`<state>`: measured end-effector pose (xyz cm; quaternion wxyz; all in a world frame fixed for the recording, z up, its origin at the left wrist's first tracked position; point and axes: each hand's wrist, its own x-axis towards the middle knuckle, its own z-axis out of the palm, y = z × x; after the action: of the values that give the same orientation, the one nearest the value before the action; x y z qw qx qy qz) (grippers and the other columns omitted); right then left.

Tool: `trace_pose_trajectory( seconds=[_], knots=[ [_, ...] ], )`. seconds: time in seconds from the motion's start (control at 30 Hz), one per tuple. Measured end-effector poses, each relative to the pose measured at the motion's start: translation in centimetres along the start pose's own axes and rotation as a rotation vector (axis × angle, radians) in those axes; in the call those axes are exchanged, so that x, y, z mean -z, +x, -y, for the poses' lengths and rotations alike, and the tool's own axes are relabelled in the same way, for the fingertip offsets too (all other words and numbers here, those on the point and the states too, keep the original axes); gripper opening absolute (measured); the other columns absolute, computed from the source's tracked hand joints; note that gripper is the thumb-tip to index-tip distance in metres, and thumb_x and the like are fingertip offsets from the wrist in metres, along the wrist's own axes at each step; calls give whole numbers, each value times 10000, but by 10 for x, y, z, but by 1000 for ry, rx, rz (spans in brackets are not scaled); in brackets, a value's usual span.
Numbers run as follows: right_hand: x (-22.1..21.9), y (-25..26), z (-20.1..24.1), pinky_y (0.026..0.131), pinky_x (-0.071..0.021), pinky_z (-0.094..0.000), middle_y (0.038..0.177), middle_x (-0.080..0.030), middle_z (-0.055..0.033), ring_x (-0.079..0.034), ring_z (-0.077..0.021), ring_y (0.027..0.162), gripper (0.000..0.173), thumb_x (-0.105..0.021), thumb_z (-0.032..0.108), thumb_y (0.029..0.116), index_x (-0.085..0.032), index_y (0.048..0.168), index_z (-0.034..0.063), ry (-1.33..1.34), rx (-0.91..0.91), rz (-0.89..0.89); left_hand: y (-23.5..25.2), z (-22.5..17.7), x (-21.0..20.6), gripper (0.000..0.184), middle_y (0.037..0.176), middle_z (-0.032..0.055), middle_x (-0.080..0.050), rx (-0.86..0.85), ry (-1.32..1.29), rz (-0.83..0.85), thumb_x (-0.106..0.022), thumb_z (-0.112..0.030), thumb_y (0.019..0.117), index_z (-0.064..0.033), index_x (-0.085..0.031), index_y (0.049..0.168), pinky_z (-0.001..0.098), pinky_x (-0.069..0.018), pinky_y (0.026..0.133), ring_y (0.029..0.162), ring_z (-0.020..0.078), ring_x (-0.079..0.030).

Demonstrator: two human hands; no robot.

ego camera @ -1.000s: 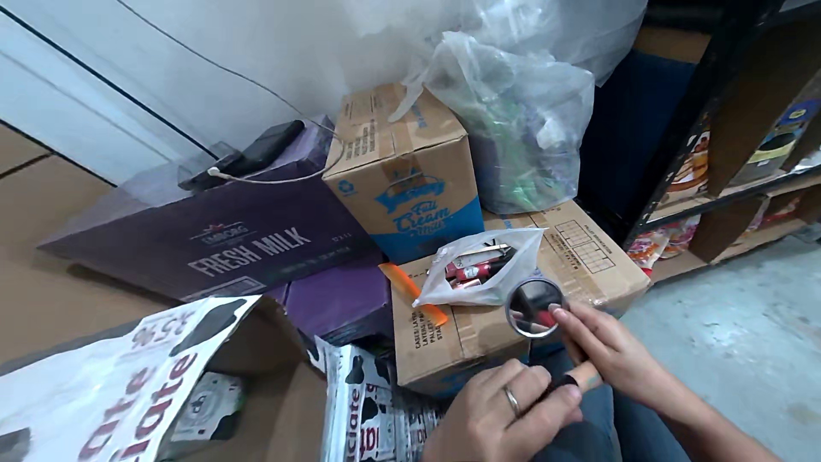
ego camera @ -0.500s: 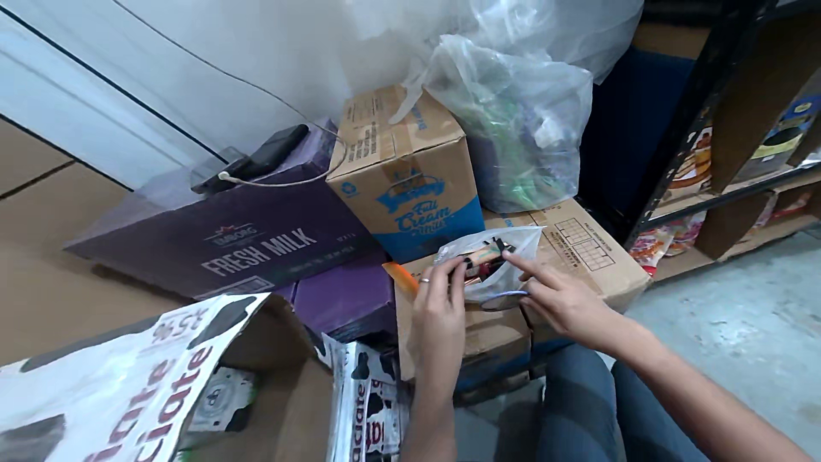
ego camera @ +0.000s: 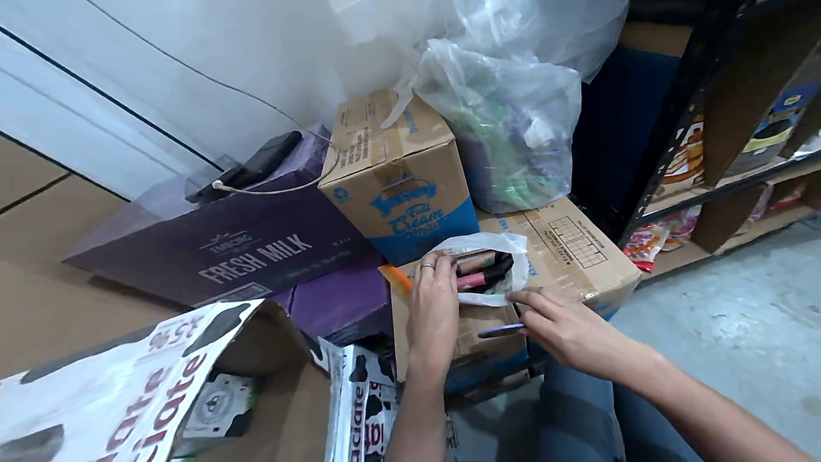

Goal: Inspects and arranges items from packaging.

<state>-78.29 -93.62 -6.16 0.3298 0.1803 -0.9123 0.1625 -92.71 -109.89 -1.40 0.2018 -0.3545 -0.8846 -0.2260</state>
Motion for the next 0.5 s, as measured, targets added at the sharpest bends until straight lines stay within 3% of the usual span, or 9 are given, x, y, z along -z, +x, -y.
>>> trace_pose_trajectory(
  seconds=[0.13, 0.23, 0.33, 0.5],
  knots=[
    [3, -2, 3, 900, -576, -356, 1166, -700, -157, -688, -284, 1097, 233, -531, 205, 1046, -664, 960, 34, 23, 15, 13, 4, -3, 15, 222, 1200, 258, -682, 76, 116, 188, -591, -40, 999, 56, -707, 1161, 555, -531, 962, 1165, 429, -650],
    [3, -2, 5, 879, -579, -362, 1138, -694, -156, -683, -292, 1085, 226, -535, 194, 1042, -665, 957, 30, 48, 15, 27, 6, -1, 18, 208, 1235, 260, -663, 17, 122, 251, -652, -68, 968, 46, -718, 1130, 569, -513, 979, 1221, 448, -605],
    [1, -2, 6, 882, -577, -378, 1130, -698, -158, -682, -303, 1086, 228, -543, 194, 1037, -665, 936, 30, 58, 22, 26, 10, 1, 16, 271, 1270, 273, -647, -11, 151, 311, -657, -67, 965, 36, -692, 1213, 591, -479, 1015, 1264, 469, -570],
    [2, -2, 11, 901, -571, -418, 1243, -682, -172, -669, -327, 1143, 227, -552, 194, 1034, -671, 943, 23, 60, 14, 29, 24, 1, -2, 301, 1230, 326, -636, 64, 163, 180, -640, -109, 990, 90, -648, 1216, 604, -510, 957, 1183, 499, -615]
  ],
)
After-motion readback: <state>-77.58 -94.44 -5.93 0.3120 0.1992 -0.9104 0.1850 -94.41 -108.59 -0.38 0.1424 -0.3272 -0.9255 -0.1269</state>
